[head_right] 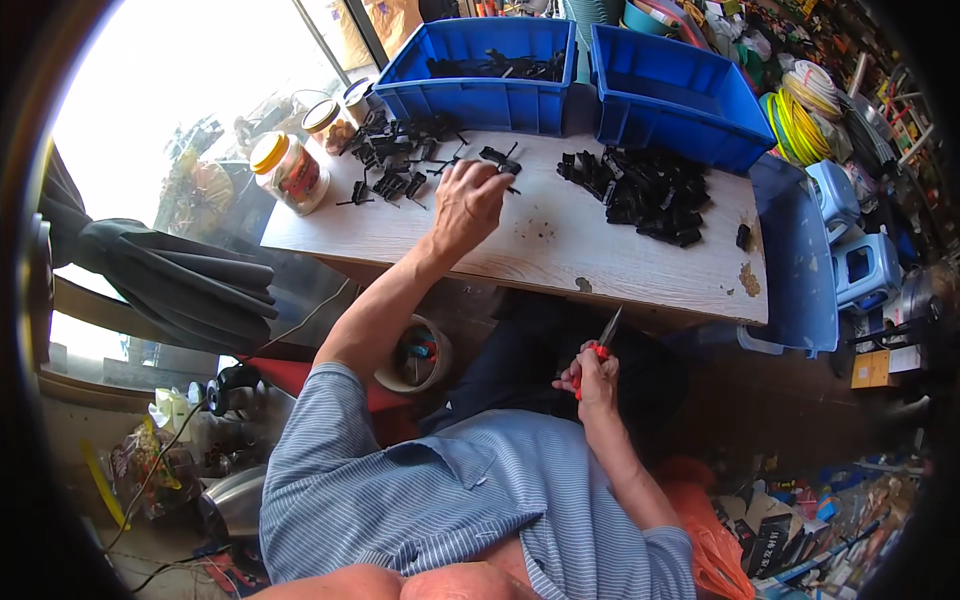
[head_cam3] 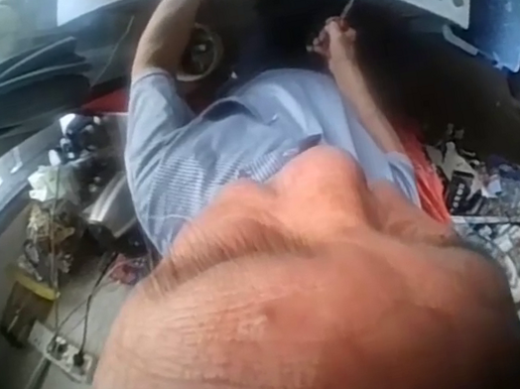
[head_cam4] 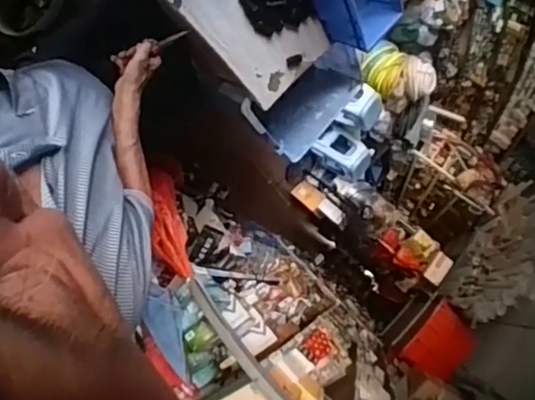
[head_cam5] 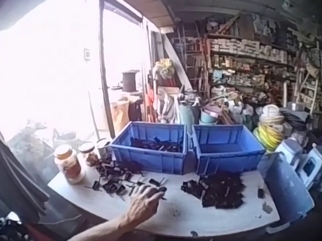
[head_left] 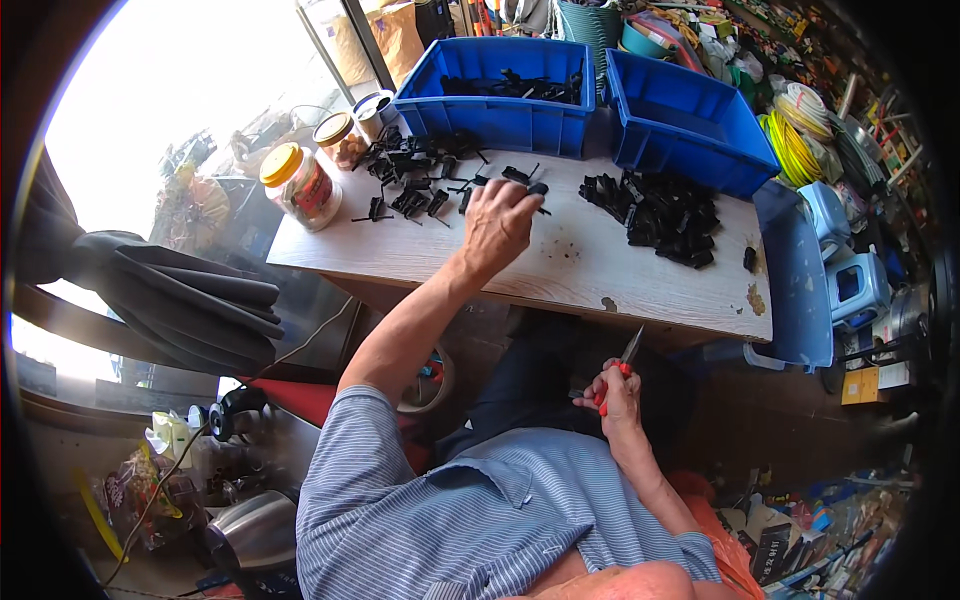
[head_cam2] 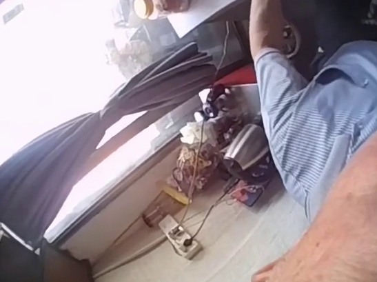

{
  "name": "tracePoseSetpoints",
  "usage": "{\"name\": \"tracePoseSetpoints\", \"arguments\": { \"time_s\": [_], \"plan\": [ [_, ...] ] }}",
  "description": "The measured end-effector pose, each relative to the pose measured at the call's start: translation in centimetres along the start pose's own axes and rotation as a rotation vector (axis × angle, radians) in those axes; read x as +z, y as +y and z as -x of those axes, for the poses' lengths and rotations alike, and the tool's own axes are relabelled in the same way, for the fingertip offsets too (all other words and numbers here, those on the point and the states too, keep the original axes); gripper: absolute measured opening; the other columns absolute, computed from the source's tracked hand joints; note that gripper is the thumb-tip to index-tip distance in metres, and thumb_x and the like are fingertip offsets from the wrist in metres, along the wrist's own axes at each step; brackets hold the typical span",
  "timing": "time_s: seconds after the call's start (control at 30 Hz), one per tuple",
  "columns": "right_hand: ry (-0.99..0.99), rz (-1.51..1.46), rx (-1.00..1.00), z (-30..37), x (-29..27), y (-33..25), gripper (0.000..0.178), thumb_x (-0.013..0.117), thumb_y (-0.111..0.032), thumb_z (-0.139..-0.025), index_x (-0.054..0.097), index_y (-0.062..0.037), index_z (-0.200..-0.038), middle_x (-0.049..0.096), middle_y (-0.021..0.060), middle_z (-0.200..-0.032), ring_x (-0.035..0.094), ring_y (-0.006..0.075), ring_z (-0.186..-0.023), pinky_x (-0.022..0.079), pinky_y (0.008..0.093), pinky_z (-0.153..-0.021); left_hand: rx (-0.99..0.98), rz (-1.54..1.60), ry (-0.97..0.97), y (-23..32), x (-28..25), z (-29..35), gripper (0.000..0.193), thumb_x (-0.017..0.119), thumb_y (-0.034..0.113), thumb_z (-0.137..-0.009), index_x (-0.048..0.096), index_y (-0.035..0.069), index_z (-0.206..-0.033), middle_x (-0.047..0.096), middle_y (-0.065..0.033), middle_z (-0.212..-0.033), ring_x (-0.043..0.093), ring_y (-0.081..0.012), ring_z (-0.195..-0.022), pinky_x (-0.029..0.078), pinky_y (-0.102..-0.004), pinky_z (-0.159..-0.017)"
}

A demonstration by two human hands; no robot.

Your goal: Assembling and snipping small black plastic parts at a workbench.

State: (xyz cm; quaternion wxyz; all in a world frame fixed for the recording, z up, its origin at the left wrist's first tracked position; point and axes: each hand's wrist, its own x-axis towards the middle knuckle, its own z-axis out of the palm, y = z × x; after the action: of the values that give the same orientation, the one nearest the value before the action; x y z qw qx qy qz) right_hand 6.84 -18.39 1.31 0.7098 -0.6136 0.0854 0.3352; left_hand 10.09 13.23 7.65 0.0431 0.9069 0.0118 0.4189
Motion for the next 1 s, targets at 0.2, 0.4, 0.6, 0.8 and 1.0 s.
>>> {"name": "tracePoseSetpoints", "arguments": {
  "time_s": [0.2, 0.4, 0.6, 0.8, 1.0],
  "plan": [
    [-0.004, 0.018, 0.011, 0.0, 0.0, 0.1, 0.016, 0.054, -0.022, -0.087, 0.057, -0.0073, -0.092, 0.052, 0.0032, -0.065, 0.056, 0.0148, -0.056, 0.059, 0.0361, -0.056, 0.116, 0.139, -0.240, 2.0, -0.4, 1.7, 0.023, 0.069, 0.012, -0.077, 0.072, 0.013, -0.100, 0.066, -0.0049, -0.104, 0.058, -0.0298, -0.105, 0.044, -0.0463, -0.087],
    [-0.018, 0.009, 0.019, -0.2, 0.0, 0.5, 0.016, 0.054, -0.023, -0.088, 0.057, -0.0073, -0.091, 0.052, 0.0030, -0.065, 0.056, 0.0143, -0.057, 0.059, 0.0362, -0.057, -0.257, 0.158, -0.312, 2.8, 0.2, 0.6, 0.023, 0.072, 0.022, -0.081, 0.068, 0.006, -0.097, 0.067, -0.0113, -0.098, 0.061, -0.0329, -0.099, 0.049, -0.0420, -0.084],
    [-0.025, 0.010, 0.011, 0.0, -0.1, 0.5, 0.016, 0.055, -0.023, -0.089, 0.056, -0.0075, -0.091, 0.053, 0.0026, -0.066, 0.057, 0.0142, -0.056, 0.059, 0.0360, -0.058, -0.300, 0.017, -0.384, 3.6, 0.9, -0.4, 0.023, 0.073, 0.016, -0.078, 0.067, 0.006, -0.098, 0.065, -0.0108, -0.099, 0.059, -0.0319, -0.102, 0.050, -0.0419, -0.084],
    [-0.026, 0.005, 0.014, -0.3, -0.4, 1.1, 0.019, 0.057, -0.026, -0.092, 0.056, -0.0079, -0.088, 0.053, 0.0026, -0.065, 0.057, 0.0142, -0.056, 0.059, 0.0359, -0.057, -0.111, -0.039, -0.270, 3.6, 1.5, 0.1, 0.017, 0.069, 0.011, -0.076, 0.062, 0.002, -0.090, 0.060, -0.0127, -0.093, 0.057, -0.0320, -0.093, 0.051, -0.0426, -0.075],
    [-0.026, 0.017, 0.010, -0.2, -0.2, 0.8, 0.026, 0.058, -0.030, -0.094, 0.056, -0.0077, -0.081, 0.053, 0.0024, -0.065, 0.057, 0.0136, -0.056, 0.059, 0.0354, -0.058, -0.090, 0.063, -0.248, 3.0, 1.5, 0.9, 0.018, 0.069, 0.012, -0.082, 0.061, 0.004, -0.097, 0.059, -0.0140, -0.098, 0.056, -0.0333, -0.097, 0.050, -0.0438, -0.078]
  ]
}}
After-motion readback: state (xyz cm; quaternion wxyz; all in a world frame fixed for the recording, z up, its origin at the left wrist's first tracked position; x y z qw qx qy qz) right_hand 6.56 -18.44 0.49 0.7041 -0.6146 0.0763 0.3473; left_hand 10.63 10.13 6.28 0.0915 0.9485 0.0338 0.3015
